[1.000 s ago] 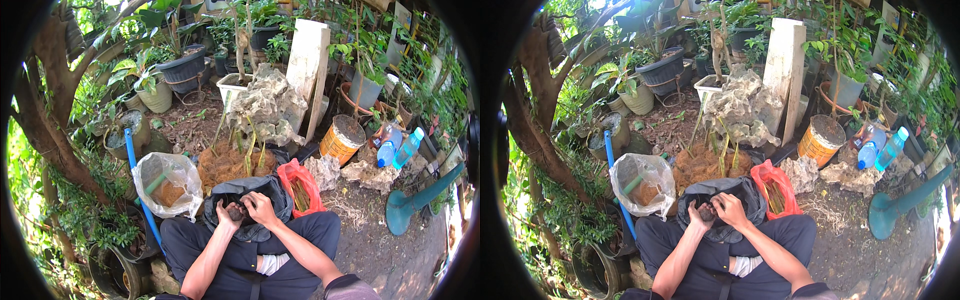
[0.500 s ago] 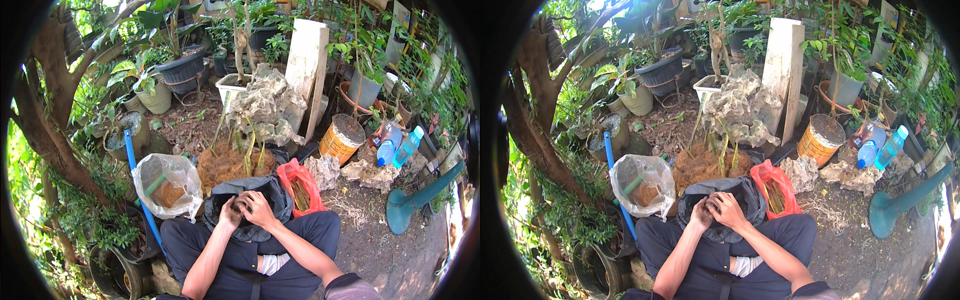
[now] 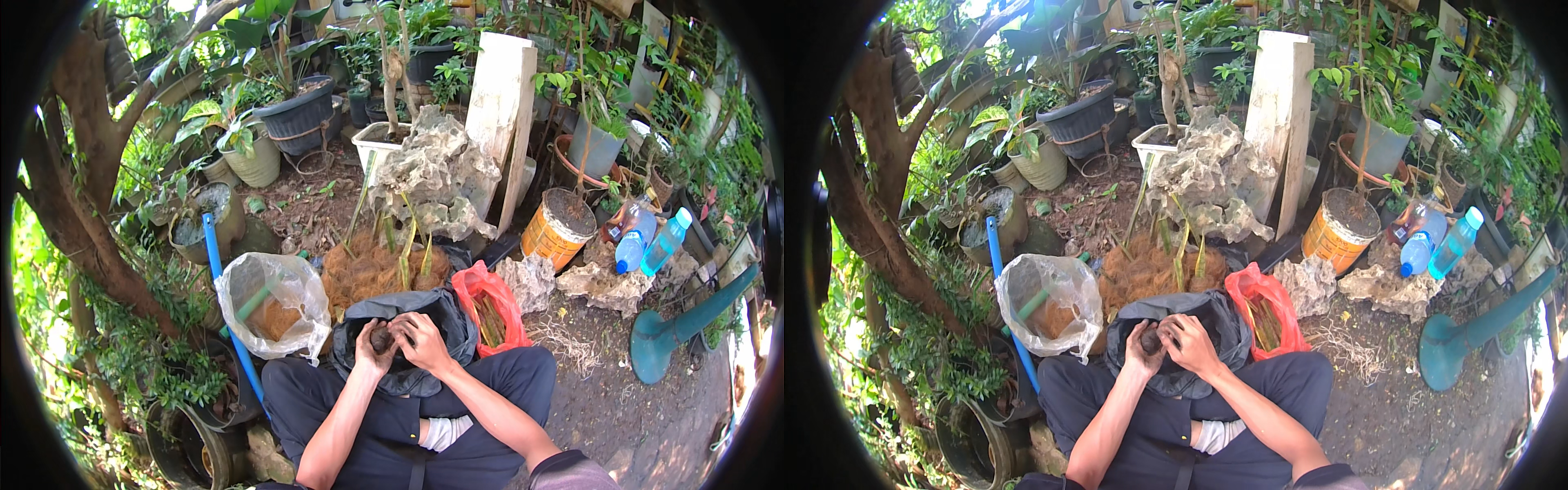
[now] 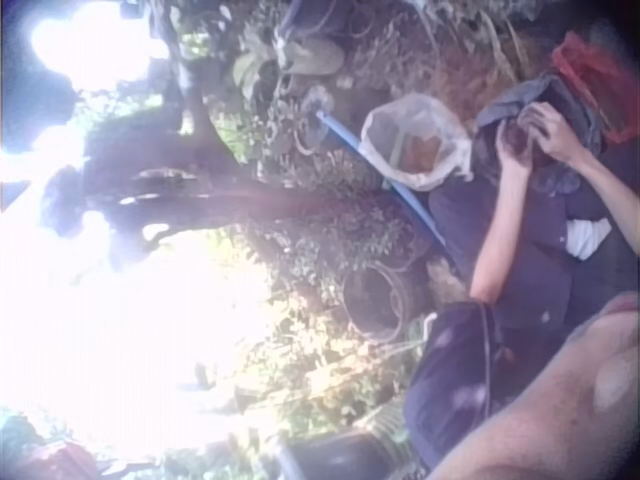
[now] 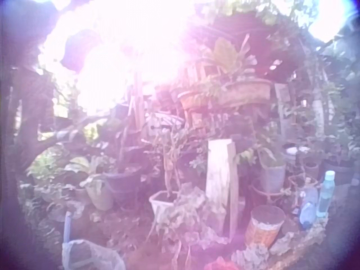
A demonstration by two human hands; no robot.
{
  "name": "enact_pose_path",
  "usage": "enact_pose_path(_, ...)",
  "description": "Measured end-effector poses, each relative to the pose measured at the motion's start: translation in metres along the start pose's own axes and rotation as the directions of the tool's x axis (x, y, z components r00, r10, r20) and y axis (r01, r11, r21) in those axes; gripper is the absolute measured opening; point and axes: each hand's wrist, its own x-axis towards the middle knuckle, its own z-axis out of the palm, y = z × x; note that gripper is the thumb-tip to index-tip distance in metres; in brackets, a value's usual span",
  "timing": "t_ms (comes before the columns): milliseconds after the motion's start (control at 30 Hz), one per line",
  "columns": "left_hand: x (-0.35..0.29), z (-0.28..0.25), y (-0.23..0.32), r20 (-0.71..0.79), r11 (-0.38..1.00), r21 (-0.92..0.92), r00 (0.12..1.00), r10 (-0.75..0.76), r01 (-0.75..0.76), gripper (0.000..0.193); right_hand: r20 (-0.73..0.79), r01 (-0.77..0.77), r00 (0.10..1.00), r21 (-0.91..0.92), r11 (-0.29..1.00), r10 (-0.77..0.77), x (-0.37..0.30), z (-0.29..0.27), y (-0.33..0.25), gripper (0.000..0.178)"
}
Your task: The person sits cross-legged on the ground and repeatedly handles a clump of coconut fiber, compressing and shaping it with both hands. The person then places the fiber into a black bag and continues to press and arrange it inside.
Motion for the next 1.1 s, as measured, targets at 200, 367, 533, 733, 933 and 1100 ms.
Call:
enact_pose_path(200,0.007,-0.015,0.010,-0.097,0.993,-0.095,0.992,-0.084,0.075,0.038,0.016,0.008,1.000,-0.006,1.000,-0.008,0.003,0.002,-0.004,0.016)
enact_pose_path(367,-0.009,0.005,0.005,-0.093,0.992,0.125,0.995,0.040,-0.028,0.047,0.030,0.002,1.000,0.002,1.000,-0.002,-0.002,0.002,0.000,0.017)
enact_pose_path(533,-0.021,0.017,0.004,-0.010,0.962,0.248,0.993,0.118,-0.112,0.048,0.036,0.010,0.999,0.001,1.000,-0.010,-0.002,0.003,-0.003,0.017)
enact_pose_path(733,-0.006,0.007,0.000,0.016,0.982,0.148,0.993,0.116,-0.117,0.049,0.023,0.012,1.000,0.002,1.000,-0.012,0.000,0.004,-0.004,0.017)
enact_pose_path(933,-0.009,0.001,-0.001,0.011,0.987,0.148,0.998,0.067,-0.068,0.050,0.024,0.016,1.000,0.007,1.000,-0.016,-0.002,0.003,-0.004,0.015)
enact_pose_path(1100,-0.015,0.018,0.001,-0.099,0.988,0.123,0.989,0.106,-0.093,0.052,0.025,0.001,1.000,0.020,1.000,-0.001,-0.001,0.003,-0.007,0.016)
